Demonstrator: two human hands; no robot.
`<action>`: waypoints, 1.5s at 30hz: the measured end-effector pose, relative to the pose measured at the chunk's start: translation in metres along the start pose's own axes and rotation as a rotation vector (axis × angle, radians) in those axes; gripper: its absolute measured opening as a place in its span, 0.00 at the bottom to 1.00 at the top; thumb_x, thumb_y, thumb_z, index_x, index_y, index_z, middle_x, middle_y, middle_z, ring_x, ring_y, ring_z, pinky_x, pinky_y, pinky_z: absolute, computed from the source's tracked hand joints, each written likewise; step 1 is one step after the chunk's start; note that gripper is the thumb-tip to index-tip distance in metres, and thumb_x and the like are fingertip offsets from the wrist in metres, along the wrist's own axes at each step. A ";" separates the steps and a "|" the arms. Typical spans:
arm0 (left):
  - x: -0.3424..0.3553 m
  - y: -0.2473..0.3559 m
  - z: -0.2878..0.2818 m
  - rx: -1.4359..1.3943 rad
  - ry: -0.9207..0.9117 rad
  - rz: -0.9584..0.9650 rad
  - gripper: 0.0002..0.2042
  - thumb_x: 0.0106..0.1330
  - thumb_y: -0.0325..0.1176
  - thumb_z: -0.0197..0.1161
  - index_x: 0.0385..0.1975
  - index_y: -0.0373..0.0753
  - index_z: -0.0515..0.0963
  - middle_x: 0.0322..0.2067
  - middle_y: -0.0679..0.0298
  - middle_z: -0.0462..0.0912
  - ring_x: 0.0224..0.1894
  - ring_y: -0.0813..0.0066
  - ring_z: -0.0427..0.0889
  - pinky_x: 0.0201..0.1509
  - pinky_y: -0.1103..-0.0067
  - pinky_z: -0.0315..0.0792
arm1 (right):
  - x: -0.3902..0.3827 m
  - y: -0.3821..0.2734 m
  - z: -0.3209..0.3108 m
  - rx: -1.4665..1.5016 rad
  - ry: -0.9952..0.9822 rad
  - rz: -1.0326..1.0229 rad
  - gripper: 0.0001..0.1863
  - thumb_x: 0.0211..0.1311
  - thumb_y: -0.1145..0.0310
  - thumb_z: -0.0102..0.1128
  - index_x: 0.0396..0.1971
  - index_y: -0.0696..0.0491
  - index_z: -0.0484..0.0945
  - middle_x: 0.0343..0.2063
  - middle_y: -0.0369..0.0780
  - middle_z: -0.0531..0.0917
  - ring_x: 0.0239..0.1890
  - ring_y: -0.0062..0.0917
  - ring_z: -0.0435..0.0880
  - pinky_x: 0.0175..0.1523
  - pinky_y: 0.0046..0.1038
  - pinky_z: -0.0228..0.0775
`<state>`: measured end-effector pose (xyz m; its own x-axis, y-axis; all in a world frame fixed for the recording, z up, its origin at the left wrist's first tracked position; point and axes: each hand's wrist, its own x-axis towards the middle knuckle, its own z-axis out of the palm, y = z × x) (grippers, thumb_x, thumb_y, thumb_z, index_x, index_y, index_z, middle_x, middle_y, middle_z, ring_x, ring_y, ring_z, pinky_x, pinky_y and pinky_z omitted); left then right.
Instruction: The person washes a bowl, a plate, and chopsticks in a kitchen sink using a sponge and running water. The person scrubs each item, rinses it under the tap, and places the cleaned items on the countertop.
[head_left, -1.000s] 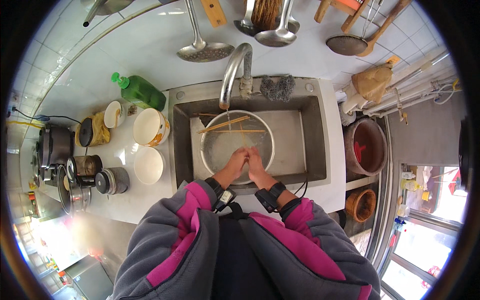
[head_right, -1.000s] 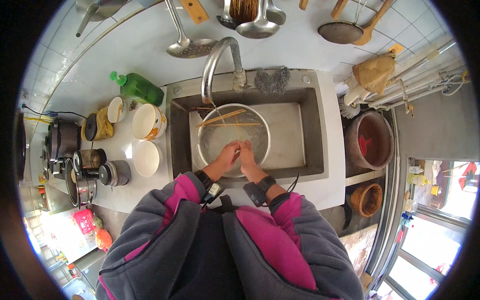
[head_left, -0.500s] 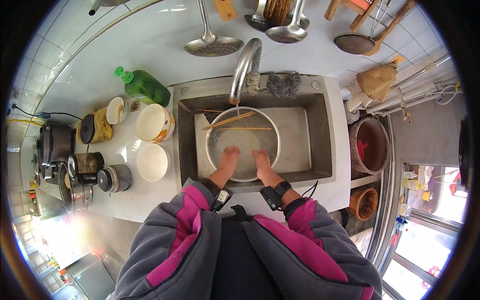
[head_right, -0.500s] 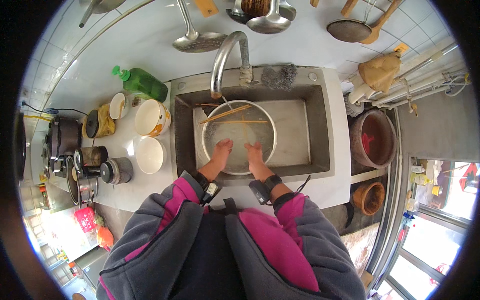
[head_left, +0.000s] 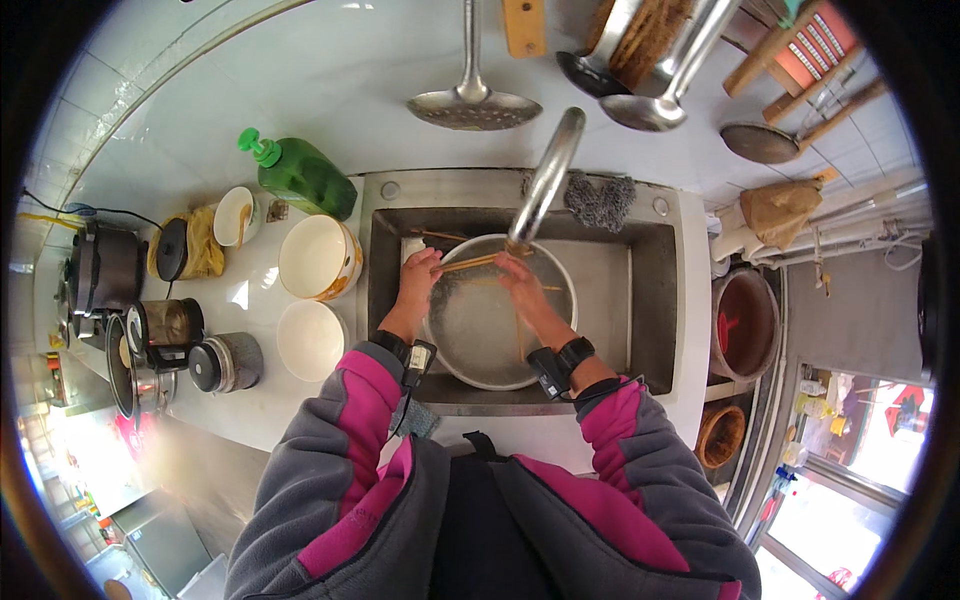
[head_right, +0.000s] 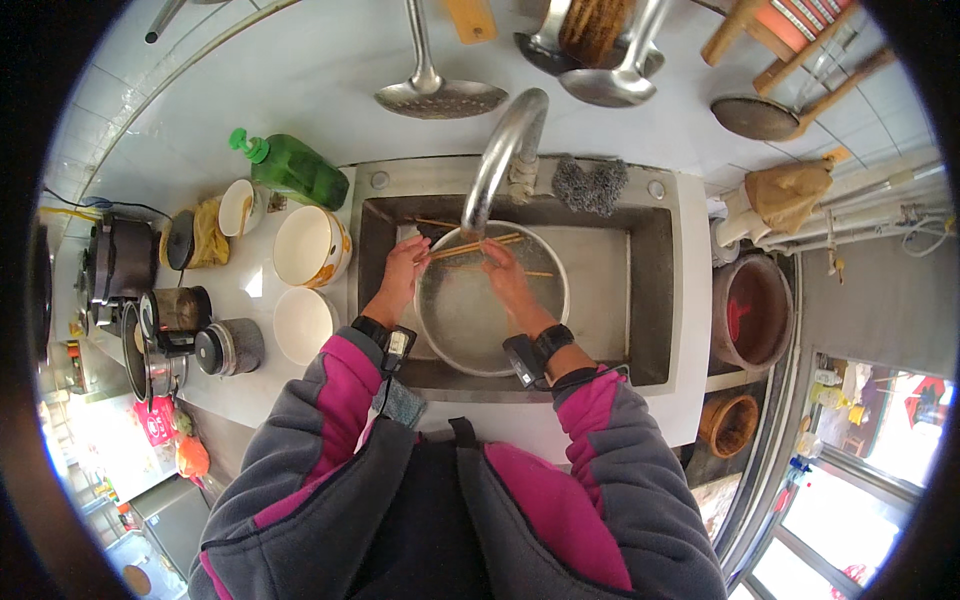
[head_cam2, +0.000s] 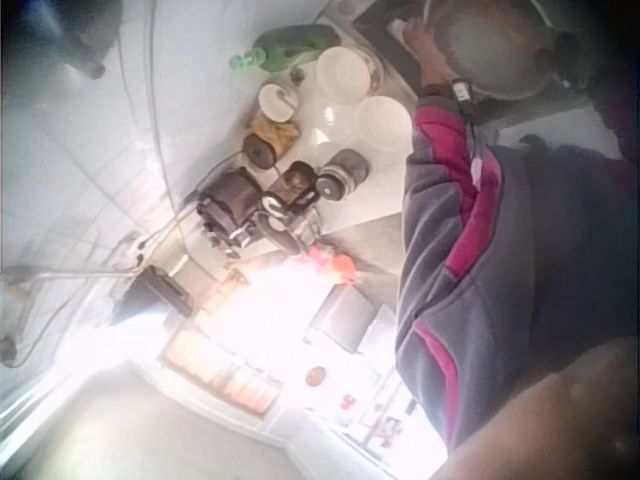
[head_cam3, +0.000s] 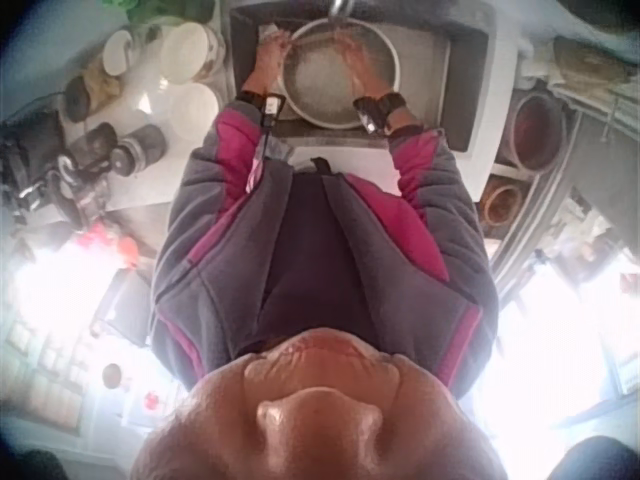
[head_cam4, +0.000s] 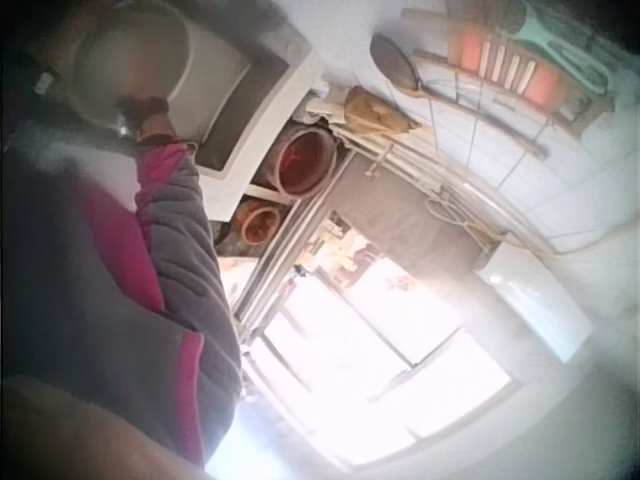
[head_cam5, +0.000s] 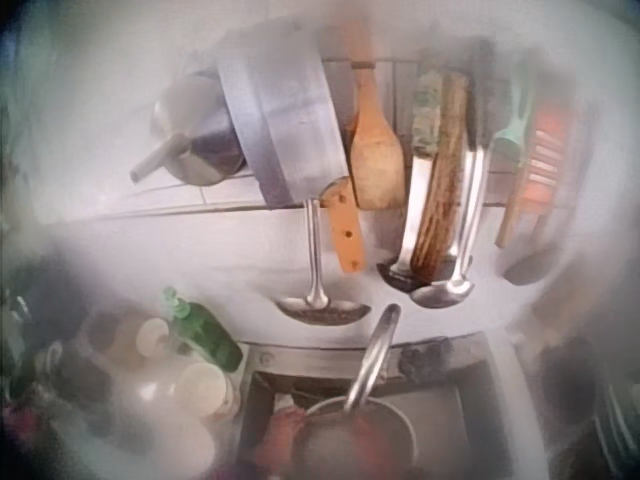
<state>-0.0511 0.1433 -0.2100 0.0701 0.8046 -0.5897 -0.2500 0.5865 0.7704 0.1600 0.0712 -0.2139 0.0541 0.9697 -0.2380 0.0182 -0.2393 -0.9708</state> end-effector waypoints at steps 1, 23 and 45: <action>0.005 0.001 -0.002 -0.018 -0.008 -0.005 0.18 0.65 0.29 0.52 0.55 0.34 0.67 0.53 0.58 0.72 0.58 0.68 0.68 0.59 0.72 0.66 | 0.007 -0.002 0.000 -0.002 -0.016 0.019 0.21 0.61 0.70 0.50 0.55 0.56 0.69 0.57 0.42 0.69 0.59 0.31 0.67 0.62 0.28 0.56; 0.090 -0.027 -0.004 -0.342 0.105 -0.133 0.15 0.58 0.34 0.63 0.45 0.44 0.74 0.49 0.69 0.71 0.58 0.73 0.63 0.58 0.69 0.66 | 0.032 -0.002 0.007 0.175 -0.098 0.166 0.22 0.59 0.75 0.47 0.56 0.56 0.70 0.64 0.38 0.62 0.67 0.26 0.55 0.68 0.27 0.43; -0.056 -0.033 0.012 -0.601 0.032 -0.058 0.12 0.64 0.30 0.56 0.44 0.30 0.72 0.42 0.59 0.75 0.46 0.67 0.76 0.55 0.75 0.72 | -0.064 0.026 0.011 0.049 0.426 0.551 0.14 0.54 0.73 0.56 0.42 0.54 0.77 0.40 0.37 0.78 0.41 0.24 0.74 0.42 0.25 0.67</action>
<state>-0.0356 0.0801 -0.1991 0.0736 0.7640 -0.6410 -0.7492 0.4666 0.4701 0.1463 0.0037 -0.2242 0.4294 0.6019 -0.6733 -0.1687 -0.6789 -0.7146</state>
